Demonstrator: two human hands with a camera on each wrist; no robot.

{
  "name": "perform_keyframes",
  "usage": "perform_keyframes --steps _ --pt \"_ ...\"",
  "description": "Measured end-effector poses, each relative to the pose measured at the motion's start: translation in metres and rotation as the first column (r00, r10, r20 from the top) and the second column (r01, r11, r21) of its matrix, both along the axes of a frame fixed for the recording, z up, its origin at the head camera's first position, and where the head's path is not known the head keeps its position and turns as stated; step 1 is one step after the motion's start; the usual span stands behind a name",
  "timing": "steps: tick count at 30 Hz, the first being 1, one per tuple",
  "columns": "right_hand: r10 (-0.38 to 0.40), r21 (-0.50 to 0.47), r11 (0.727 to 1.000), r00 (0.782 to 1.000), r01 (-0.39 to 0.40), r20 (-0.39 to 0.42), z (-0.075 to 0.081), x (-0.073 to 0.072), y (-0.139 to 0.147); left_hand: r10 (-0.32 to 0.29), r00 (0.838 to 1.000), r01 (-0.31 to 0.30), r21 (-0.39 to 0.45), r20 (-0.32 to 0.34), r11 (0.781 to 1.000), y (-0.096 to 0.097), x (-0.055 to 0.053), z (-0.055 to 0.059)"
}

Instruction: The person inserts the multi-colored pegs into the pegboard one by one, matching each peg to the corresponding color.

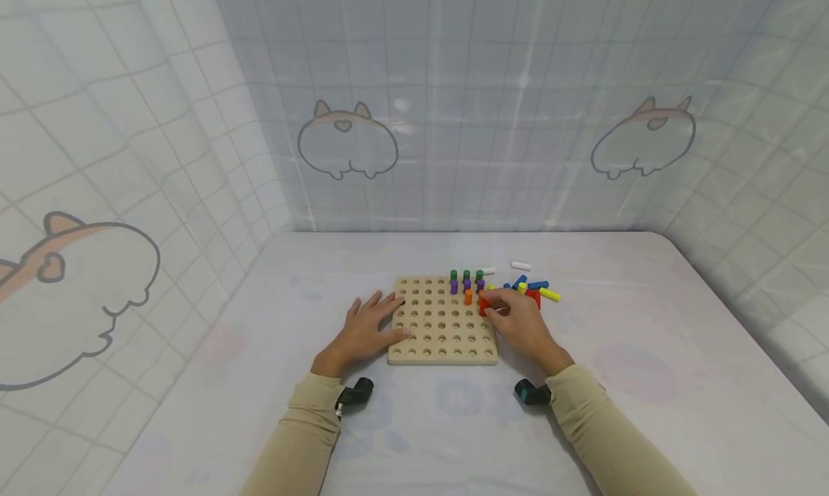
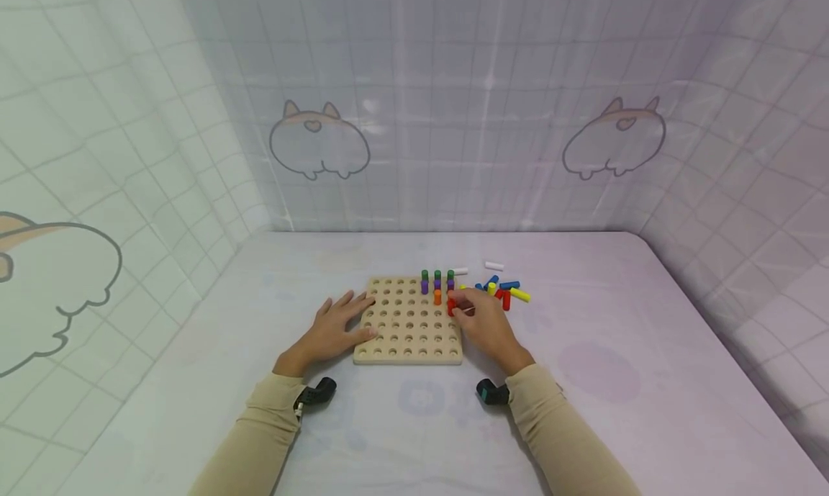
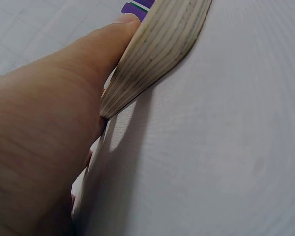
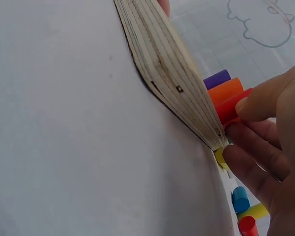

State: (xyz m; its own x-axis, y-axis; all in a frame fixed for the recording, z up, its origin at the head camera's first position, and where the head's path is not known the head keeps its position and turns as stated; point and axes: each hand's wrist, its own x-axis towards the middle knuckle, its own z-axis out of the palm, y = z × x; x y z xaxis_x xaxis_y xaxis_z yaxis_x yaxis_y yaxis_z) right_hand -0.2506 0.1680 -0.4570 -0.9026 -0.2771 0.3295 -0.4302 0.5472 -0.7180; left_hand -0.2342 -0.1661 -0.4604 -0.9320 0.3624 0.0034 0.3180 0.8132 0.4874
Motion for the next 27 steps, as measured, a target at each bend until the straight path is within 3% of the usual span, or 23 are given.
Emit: perform_keyframes --steps 7,18,27 --pt "-0.039 0.021 0.999 0.998 0.038 0.051 0.005 0.004 0.01 0.001 1.0 -0.001 -0.003 -0.023 1.0 0.002 0.001 -0.002" --pt "-0.116 -0.095 0.988 0.993 0.119 0.036 0.012 -0.005 0.041 0.009 1.0 -0.009 -0.002 -0.022 1.0 0.001 0.0 -0.003" --pt "-0.253 -0.074 0.961 0.955 0.267 0.154 0.008 -0.012 0.069 -0.001 1.0 0.001 0.007 -0.015 1.0 -0.001 -0.002 -0.007"
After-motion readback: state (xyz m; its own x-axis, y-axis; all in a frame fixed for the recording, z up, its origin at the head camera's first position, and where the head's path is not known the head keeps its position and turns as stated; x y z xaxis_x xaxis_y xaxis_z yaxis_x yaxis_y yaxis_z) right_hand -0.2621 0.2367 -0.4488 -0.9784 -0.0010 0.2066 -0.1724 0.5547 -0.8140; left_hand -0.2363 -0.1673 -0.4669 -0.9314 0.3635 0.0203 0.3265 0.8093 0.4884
